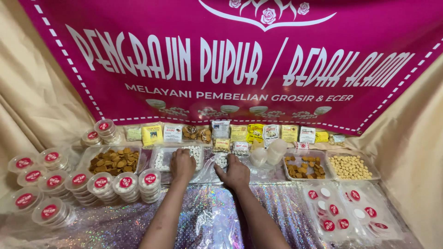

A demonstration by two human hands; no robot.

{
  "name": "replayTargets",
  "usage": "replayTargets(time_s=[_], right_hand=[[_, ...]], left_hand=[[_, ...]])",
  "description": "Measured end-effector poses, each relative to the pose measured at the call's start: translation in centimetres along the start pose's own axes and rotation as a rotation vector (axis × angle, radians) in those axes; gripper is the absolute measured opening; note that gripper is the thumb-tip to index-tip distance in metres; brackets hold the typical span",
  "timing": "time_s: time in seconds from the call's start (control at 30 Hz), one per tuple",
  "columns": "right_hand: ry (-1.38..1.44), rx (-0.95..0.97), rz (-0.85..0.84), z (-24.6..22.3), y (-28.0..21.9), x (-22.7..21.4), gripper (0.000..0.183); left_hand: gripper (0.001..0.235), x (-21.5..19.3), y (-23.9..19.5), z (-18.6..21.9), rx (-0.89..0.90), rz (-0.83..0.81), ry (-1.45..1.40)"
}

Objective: Filling small plastic jars with white tablets from a larger tray

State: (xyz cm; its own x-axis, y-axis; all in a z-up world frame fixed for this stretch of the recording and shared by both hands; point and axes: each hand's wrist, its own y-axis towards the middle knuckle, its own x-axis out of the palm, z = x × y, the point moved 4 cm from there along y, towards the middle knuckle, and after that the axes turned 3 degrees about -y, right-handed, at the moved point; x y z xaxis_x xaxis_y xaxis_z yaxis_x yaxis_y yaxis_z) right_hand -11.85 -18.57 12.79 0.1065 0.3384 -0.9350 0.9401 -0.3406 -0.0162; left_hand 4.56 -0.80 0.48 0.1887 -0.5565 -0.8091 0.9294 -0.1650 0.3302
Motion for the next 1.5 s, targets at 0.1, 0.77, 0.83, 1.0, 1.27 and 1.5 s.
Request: replayTargets(time_s=[0.1, 0.77, 0.83, 1.0, 1.27, 1.5], right_hand=[[-0.004, -0.002, 0.01, 0.0, -0.1, 0.0, 0.073], [-0.038, 0.008, 0.008, -0.1, 0.1, 0.3, 0.07], [-0.038, 0.012, -0.004, -0.3, -0.1, 0.0, 0.07], [-0.022, 0.013, -0.013, -0.4, -0.1, -0.2, 0.071], [-0.014, -0.004, 0.011, 0.1, 0.1, 0.3, 0.067], [-0.053, 0.014, 0.041, 0.6, 0.9, 1.6, 0.058]], left_hand=[[0.025, 1.2, 0.3, -0.6, -0.02, -0.023, 0.031], [0.033, -3.8, 0.1, 3.4, -0.146, -0.345, 0.077], [0.034, -3.8, 0.0, 3.4, -0.153, -0.34, 0.073], [0.031, -4.7, -0.3, 4.0, -0.111, -0.197, 0.071], [0.02, -7.1, -2.4, 9.7, 0.277, 0.039, -0.07], [0.018, -7.9, -3.7, 14.4, 0.494, -0.084, -0.144]])
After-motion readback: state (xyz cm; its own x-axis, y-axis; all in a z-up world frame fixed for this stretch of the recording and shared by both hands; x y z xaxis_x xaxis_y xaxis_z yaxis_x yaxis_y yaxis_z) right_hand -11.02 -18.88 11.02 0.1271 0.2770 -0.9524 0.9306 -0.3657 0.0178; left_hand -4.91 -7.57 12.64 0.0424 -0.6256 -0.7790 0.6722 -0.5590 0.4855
